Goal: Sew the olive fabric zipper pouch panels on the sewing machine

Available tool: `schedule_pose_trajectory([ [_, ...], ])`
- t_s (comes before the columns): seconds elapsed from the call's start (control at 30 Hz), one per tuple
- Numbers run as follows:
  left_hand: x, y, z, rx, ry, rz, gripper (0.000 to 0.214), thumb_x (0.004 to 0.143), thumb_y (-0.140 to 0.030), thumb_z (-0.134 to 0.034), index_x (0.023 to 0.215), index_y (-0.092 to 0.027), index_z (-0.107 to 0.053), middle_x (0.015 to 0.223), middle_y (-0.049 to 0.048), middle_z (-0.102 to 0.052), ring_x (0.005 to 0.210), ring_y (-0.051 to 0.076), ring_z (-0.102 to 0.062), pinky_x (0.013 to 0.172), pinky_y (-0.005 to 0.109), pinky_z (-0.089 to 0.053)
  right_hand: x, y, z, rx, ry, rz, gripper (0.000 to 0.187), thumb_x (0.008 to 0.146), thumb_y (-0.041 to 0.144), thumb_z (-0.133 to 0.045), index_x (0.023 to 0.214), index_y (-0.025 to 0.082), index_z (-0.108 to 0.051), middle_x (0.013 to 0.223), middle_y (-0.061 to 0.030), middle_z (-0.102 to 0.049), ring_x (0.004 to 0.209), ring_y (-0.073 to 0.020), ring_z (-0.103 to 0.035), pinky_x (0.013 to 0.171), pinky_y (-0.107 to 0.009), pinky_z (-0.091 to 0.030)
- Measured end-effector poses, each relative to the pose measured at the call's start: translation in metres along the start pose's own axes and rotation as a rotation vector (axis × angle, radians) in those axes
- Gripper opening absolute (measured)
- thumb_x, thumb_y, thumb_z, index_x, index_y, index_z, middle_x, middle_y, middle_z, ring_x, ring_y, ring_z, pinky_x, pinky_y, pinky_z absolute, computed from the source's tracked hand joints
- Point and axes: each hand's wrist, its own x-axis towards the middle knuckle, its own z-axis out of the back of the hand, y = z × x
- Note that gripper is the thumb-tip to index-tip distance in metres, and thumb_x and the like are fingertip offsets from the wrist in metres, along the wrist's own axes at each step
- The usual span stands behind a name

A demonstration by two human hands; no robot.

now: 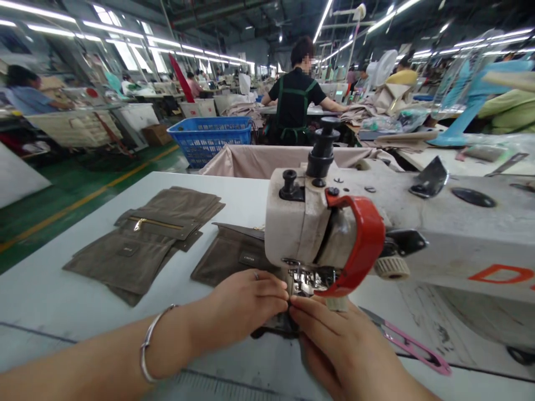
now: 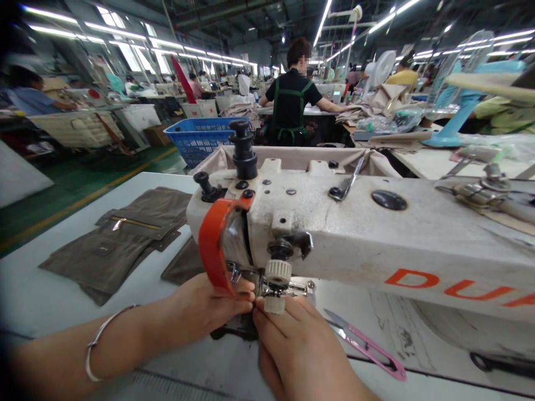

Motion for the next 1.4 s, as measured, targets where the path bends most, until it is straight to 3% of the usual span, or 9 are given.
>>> schedule_pose_trajectory([
  [0.13, 0.008, 0.009, -0.004, -0.046, -0.049, -0.037, 0.019, 0.101, -0.017, -0.047, 0.108, -0.016, -0.065, 0.109, 0.0003, -0.073, 0.116, 0.010, -0.060, 0.110, 0.023, -0.043, 0.000, -0.002, -0.004, -0.081, -0.042, -0.051, 0.036, 0.089, 0.011, -0.049, 0.123, 0.015, -0.061, 0.114, -0.0126, -0.066, 0.101, -0.0296, -0.061, 0.082, -0.046, -0.056],
  [0.4, 0.016, 0.020, -0.006, -0.112, -0.107, 0.132, 0.019, 0.100, -0.020, -0.050, 0.106, -0.022, -0.068, 0.110, -0.0017, -0.073, 0.108, 0.015, -0.065, 0.102, 0.030, -0.051, 0.000, -0.006, -0.010, -0.169, -0.016, -0.141, 0.036, 0.091, 0.017, -0.048, 0.125, 0.013, -0.060, 0.116, -0.0175, -0.061, 0.099, -0.0337, -0.060, 0.075, -0.050, -0.059],
  [0.77, 0.014, 0.036, -0.022, -0.053, -0.119, 0.193, 0.024, 0.101, -0.024, -0.049, 0.107, -0.022, -0.072, 0.113, 0.0008, -0.073, 0.107, 0.019, -0.066, 0.099, 0.036, -0.053, 0.001, -0.004, -0.011, -0.144, 0.000, -0.172, 0.035, 0.091, 0.017, -0.048, 0.122, 0.010, -0.062, 0.114, -0.0171, -0.062, 0.102, -0.0340, -0.058, 0.082, -0.054, -0.056],
  [1.2, 0.026, 0.013, 0.004, -0.031, -0.072, 0.308, 0.017, 0.094, -0.014, -0.055, 0.091, -0.017, -0.071, 0.090, 0.0035, -0.075, 0.091, 0.021, -0.070, 0.087, 0.034, -0.056, 0.001, -0.001, -0.008, -0.093, 0.005, -0.189, 0.035, 0.091, 0.014, -0.050, 0.123, 0.012, -0.062, 0.110, -0.0138, -0.063, 0.104, -0.0319, -0.056, 0.090, -0.053, -0.052],
  [1.4, 0.029, 0.006, 0.025, -0.144, 0.020, 0.348, 0.040, 0.078, 0.002, -0.048, 0.104, -0.020, -0.071, 0.107, 0.0033, -0.074, 0.105, 0.023, -0.067, 0.093, 0.034, -0.052, 0.001, -0.001, -0.006, -0.067, -0.019, -0.122, 0.033, 0.092, 0.013, -0.046, 0.120, 0.011, -0.065, 0.108, -0.0130, -0.065, 0.102, -0.0302, -0.057, 0.089, -0.049, -0.051],
])
